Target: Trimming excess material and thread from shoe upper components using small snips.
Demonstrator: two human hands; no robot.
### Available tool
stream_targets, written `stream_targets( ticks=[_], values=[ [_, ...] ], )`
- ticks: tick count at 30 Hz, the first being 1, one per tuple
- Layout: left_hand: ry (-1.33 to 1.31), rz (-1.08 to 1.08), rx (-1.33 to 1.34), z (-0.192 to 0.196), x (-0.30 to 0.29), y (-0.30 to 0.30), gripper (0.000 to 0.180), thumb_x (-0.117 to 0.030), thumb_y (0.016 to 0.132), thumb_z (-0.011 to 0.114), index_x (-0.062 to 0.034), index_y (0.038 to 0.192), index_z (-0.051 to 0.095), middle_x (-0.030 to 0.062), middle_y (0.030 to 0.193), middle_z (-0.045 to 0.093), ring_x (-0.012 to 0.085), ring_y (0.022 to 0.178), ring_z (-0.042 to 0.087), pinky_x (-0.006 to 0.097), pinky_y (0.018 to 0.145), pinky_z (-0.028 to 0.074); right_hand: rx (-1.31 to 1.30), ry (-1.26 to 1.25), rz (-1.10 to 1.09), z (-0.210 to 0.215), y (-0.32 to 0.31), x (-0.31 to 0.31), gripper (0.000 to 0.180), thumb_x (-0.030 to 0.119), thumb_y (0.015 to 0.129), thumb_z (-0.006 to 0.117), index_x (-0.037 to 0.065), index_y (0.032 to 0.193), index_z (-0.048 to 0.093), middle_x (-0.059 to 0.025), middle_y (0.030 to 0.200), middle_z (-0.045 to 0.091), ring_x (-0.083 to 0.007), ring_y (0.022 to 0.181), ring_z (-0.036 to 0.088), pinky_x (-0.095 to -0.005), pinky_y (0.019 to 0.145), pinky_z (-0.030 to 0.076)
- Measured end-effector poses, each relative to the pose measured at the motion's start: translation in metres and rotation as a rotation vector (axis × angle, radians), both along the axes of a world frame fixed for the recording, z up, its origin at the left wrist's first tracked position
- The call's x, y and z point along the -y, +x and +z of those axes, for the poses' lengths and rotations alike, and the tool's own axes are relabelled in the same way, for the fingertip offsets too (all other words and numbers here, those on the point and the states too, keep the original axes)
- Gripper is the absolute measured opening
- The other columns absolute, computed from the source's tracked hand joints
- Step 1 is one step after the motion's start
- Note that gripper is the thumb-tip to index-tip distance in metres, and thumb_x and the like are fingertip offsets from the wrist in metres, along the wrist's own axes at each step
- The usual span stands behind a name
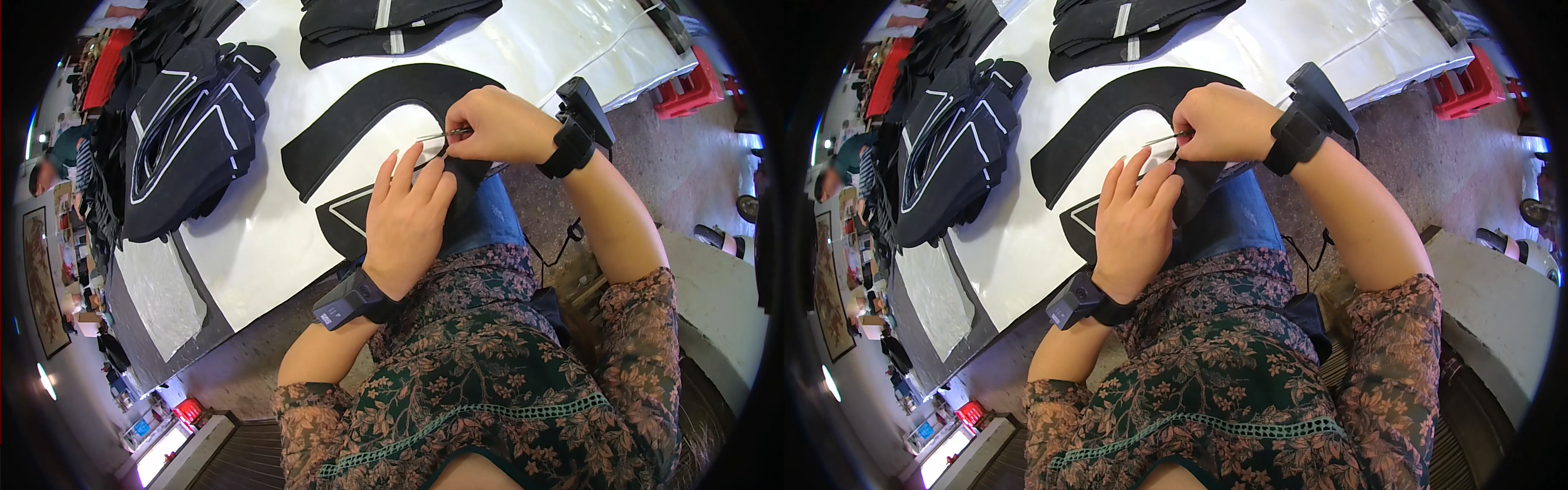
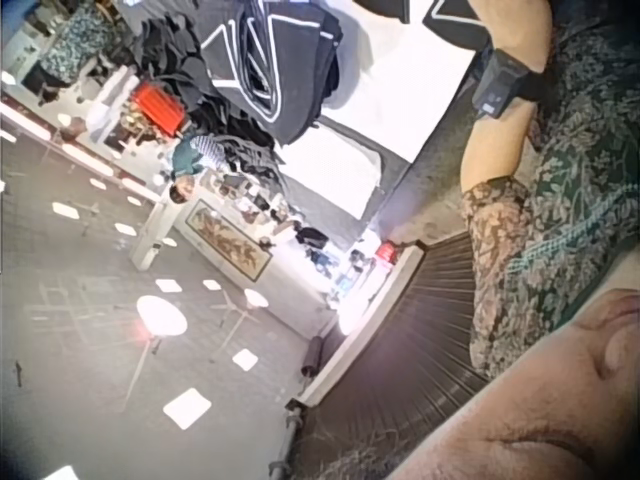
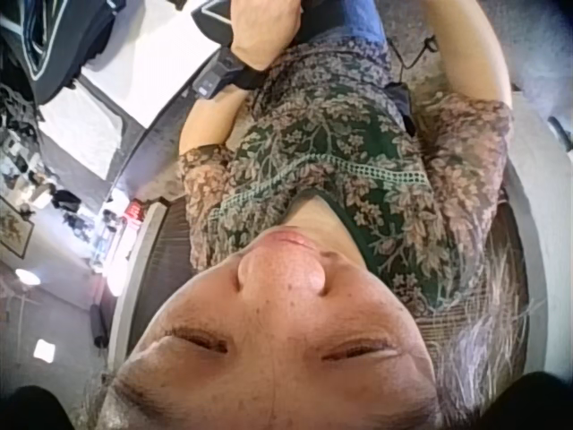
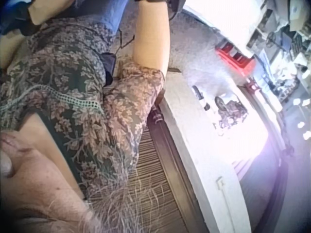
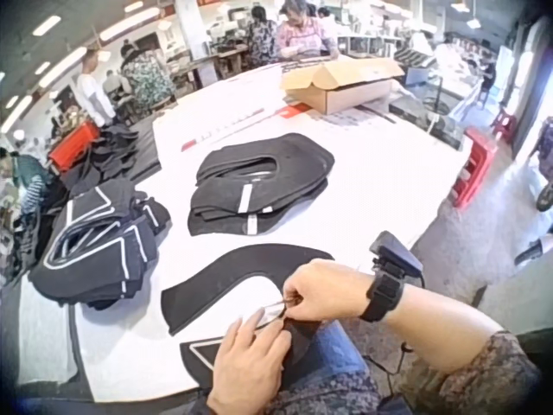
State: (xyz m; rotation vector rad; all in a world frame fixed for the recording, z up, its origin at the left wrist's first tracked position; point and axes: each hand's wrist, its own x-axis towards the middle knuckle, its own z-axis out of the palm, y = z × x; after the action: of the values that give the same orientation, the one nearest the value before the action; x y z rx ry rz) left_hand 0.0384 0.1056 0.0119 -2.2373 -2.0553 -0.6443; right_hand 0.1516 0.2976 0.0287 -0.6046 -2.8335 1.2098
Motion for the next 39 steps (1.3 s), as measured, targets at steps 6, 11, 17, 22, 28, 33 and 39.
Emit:
stream_targets(
  ticks=[6, 11, 17, 22, 28, 33, 39],
  values=[
    [0.013, 0.007, -0.037, -0.002, -0.001, 0.003, 0.036, 0.003, 0.074, 0.065, -0.0066, 0.108, 0.063, 0.0085, 0.124, 0.064, 0.0351, 0.13, 0.053, 0.051, 0.111, 0.039, 0.072, -0.027, 0.031, 0.004, -0.006, -0.008, 0.025, 0.02, 0.075, 0.072, -0.004, 0.08, 0.07, -0.0171, 0.069, 0.065, -0.0275, 0.063, 0.064, -0.035, 0.062, 0.051],
    [0.011, 0.014, -0.017, -0.002, -0.006, 0.005, 0.035, 0.002, 0.076, 0.064, -0.0063, 0.11, 0.063, 0.0082, 0.123, 0.064, 0.035, 0.129, 0.054, 0.051, 0.11, 0.04, 0.028, -0.005, 0.081, 0.002, -0.009, -0.019, 0.024, 0.02, 0.073, 0.073, -0.003, 0.079, 0.071, -0.0149, 0.069, 0.067, -0.0236, 0.062, 0.063, -0.0338, 0.062, 0.05],
    [0.04, 0.02, -0.013, -0.004, -0.006, 0.007, 0.032, 0.002, 0.08, 0.061, -0.0059, 0.111, 0.064, 0.0091, 0.123, 0.064, 0.0352, 0.126, 0.055, 0.05, 0.108, 0.042, 0.14, -0.029, 0.133, 0.01, -0.015, -0.026, 0.022, 0.019, 0.072, 0.074, -0.002, 0.08, 0.072, -0.0119, 0.069, 0.068, -0.02, 0.063, 0.064, -0.032, 0.061, 0.05],
    [0.007, 0.002, 0.058, -0.004, -0.009, 0.006, 0.033, 0.002, 0.08, 0.061, -0.0065, 0.111, 0.066, 0.009, 0.124, 0.064, 0.0349, 0.125, 0.056, 0.048, 0.107, 0.043, 0.212, -0.104, 0.087, 0.013, -0.016, -0.027, 0.021, 0.018, 0.073, 0.074, -0.001, 0.081, 0.073, -0.0105, 0.069, 0.069, -0.0192, 0.064, 0.066, -0.0309, 0.062, 0.051],
    [0.04, 0.006, 0.001, -0.002, 0.001, 0.006, 0.033, 0.002, 0.077, 0.062, -0.0069, 0.109, 0.067, 0.0079, 0.12, 0.066, 0.0332, 0.122, 0.058, 0.048, 0.105, 0.045, 0.102, -0.049, 0.089, 0.009, -0.008, -0.008, 0.023, 0.019, 0.073, 0.074, -0.002, 0.081, 0.073, -0.0145, 0.07, 0.069, -0.023, 0.065, 0.067, -0.0328, 0.063, 0.052],
    [0.05, -0.009, 0.051, -0.005, 0.0, 0.003, 0.03, 0.001, 0.078, 0.061, -0.0076, 0.106, 0.067, 0.0062, 0.119, 0.067, 0.0324, 0.12, 0.059, 0.047, 0.103, 0.046, 0.046, -0.017, 0.09, 0.004, -0.008, -0.012, 0.024, 0.022, 0.072, 0.074, 0.0, 0.082, 0.075, -0.0166, 0.075, 0.071, -0.0287, 0.071, 0.07, -0.0367, 0.067, 0.054],
    [0.046, -0.116, 0.079, 0.0, 0.006, -0.018, 0.025, -0.003, 0.079, 0.063, -0.0075, 0.102, 0.069, 0.0048, 0.117, 0.068, 0.0304, 0.118, 0.061, 0.045, 0.099, 0.049, 0.052, -0.03, 0.048, 0.001, -0.007, 0.009, 0.026, 0.02, 0.072, 0.074, -0.004, 0.082, 0.073, -0.0181, 0.072, 0.069, -0.0283, 0.066, 0.068, -0.0346, 0.065, 0.053]
  ],
)
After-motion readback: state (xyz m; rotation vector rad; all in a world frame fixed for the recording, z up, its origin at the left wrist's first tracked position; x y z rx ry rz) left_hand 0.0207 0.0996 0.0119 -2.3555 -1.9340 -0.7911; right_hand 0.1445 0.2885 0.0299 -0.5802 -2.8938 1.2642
